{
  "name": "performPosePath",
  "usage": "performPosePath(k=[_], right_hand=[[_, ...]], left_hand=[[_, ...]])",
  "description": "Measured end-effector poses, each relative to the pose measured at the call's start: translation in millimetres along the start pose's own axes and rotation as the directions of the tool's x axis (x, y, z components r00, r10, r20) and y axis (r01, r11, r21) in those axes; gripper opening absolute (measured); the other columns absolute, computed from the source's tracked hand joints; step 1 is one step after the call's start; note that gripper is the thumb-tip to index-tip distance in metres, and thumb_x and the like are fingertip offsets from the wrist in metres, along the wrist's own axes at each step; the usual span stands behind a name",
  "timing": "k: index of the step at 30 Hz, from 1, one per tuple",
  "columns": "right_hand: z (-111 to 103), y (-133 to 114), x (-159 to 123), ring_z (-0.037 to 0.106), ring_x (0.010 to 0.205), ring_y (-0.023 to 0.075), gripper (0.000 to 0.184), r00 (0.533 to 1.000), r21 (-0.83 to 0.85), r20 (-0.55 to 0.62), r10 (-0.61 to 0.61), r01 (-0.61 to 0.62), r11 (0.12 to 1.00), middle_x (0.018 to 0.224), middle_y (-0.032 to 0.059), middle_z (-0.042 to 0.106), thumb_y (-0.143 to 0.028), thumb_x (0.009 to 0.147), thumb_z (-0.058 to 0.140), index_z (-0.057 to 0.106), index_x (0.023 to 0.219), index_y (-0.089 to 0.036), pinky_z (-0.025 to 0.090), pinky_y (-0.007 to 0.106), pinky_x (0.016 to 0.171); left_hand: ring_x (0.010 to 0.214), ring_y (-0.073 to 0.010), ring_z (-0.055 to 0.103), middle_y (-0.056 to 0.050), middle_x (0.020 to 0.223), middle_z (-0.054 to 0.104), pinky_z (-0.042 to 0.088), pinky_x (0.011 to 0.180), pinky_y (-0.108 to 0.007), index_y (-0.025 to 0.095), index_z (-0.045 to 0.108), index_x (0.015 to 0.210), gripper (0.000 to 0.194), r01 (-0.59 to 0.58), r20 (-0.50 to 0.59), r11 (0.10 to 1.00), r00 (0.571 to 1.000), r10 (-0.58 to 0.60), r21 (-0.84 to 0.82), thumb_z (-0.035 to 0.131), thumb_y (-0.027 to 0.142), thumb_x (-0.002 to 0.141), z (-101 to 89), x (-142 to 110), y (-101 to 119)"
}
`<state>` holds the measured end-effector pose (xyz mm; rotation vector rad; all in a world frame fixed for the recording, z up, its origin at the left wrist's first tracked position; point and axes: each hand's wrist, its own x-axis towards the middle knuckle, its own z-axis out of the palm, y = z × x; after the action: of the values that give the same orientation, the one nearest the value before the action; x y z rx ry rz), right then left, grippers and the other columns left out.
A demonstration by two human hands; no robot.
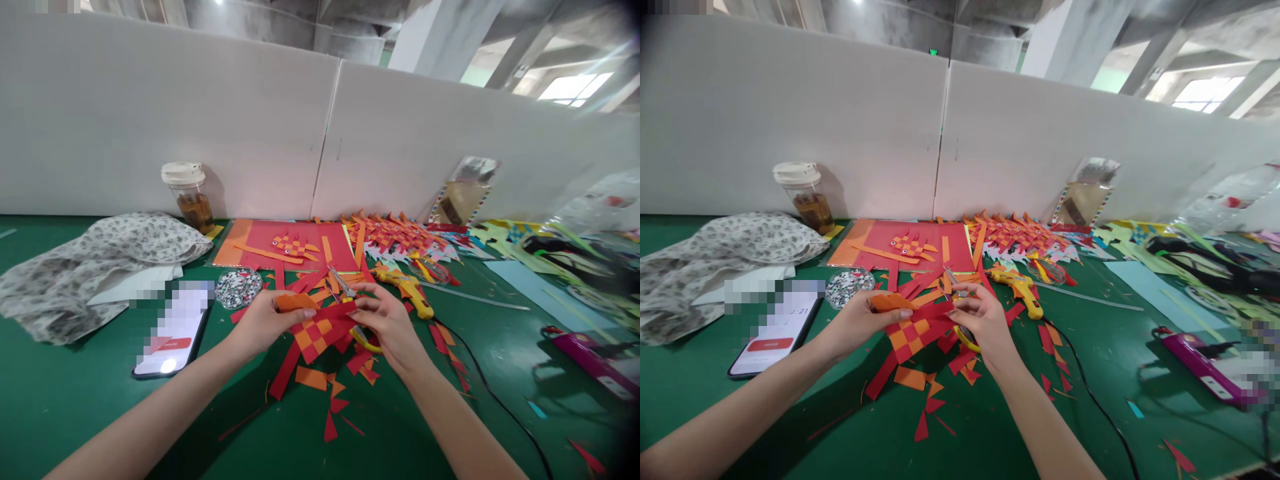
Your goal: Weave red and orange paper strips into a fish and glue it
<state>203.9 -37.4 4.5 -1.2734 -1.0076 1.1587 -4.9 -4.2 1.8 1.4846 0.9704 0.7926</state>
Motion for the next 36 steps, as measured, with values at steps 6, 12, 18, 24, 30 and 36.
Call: performPosePath(k=[6,12,18,24,30,36], right_hand=[[-2,2,1,0.062,0.070,0.0163,0.049,0.997,-0.022,0.069,0.019,-0.017,1.000,0.074,-0.0003,0.062,-0.030,0.056,0.078,0.056,0.099,-0.021,0.049,0.030,0.069],[1,1,-1,0.059,0.101,0.0232,0.059,0.978,-0.121,0.184,0.097,-0.076,0.990,0.111,0.0066,0.061,-0.038,0.055,0.080,0.055,0.107,-0.026,0.048,0.036,0.083],[-1,-5,-4,0.065,0.080,0.0187,0.067,0.950,-0.205,0.268,0.159,-0.105,0.973,0.086,0.0020,0.067,-0.036,0.060,0.078,0.048,0.119,-0.025,0.050,0.035,0.076],[-2,-6,-2,0.065,0.070,0.0173,0.067,0.967,-0.085,0.224,0.120,-0.103,0.991,0.074,-0.0005,0.066,-0.032,0.058,0.079,0.047,0.116,-0.021,0.050,0.034,0.071],[-4,-9,-5,0.048,0.117,0.0257,0.061,0.948,-0.165,0.318,0.002,0.053,0.985,0.125,0.0076,0.054,-0.039,0.061,0.077,0.052,0.116,-0.027,0.039,0.040,0.095],[6,-1,-10,0.059,0.099,0.0217,0.036,0.941,-0.307,0.336,0.041,0.068,0.949,0.105,0.0032,0.065,-0.044,0.068,0.070,0.062,0.098,-0.025,0.045,0.033,0.084]], left_hand=[[0.065,-0.0150,0.056,-0.005,0.077,0.070,0.042,0.059,-0.027,0.018,0.072,0.083,0.023,0.029,-0.024,0.999,0.999,-0.030,-0.032,0.068,0.037,0.070,-0.1,0,4],[0.060,-0.0122,0.051,-0.003,0.073,0.067,0.038,0.054,-0.024,0.018,0.072,0.083,0.022,0.020,-0.067,0.999,0.997,-0.023,-0.042,0.068,0.036,0.070,-2.1,1,3],[0.062,-0.0133,0.052,-0.004,0.074,0.068,0.039,0.055,-0.025,0.018,0.072,0.082,0.022,0.010,-0.057,1.000,0.998,-0.011,-0.025,0.068,0.036,0.069,-2.1,0,5],[0.062,-0.0129,0.052,-0.003,0.072,0.067,0.039,0.055,-0.025,0.018,0.071,0.082,0.022,-0.001,-0.057,1.000,0.998,0.000,-0.013,0.068,0.036,0.070,-1.8,0,5],[0.063,-0.0140,0.053,-0.004,0.073,0.067,0.040,0.057,-0.026,0.018,0.071,0.081,0.022,0.004,-0.014,1.000,1.000,-0.004,-0.027,0.067,0.037,0.071,-0.2,-1,4],[0.060,-0.0130,0.053,-0.003,0.071,0.067,0.039,0.055,-0.025,0.018,0.071,0.077,0.022,-0.023,0.058,0.999,0.998,0.025,-0.035,0.065,0.039,0.073,4.7,-4,2]])
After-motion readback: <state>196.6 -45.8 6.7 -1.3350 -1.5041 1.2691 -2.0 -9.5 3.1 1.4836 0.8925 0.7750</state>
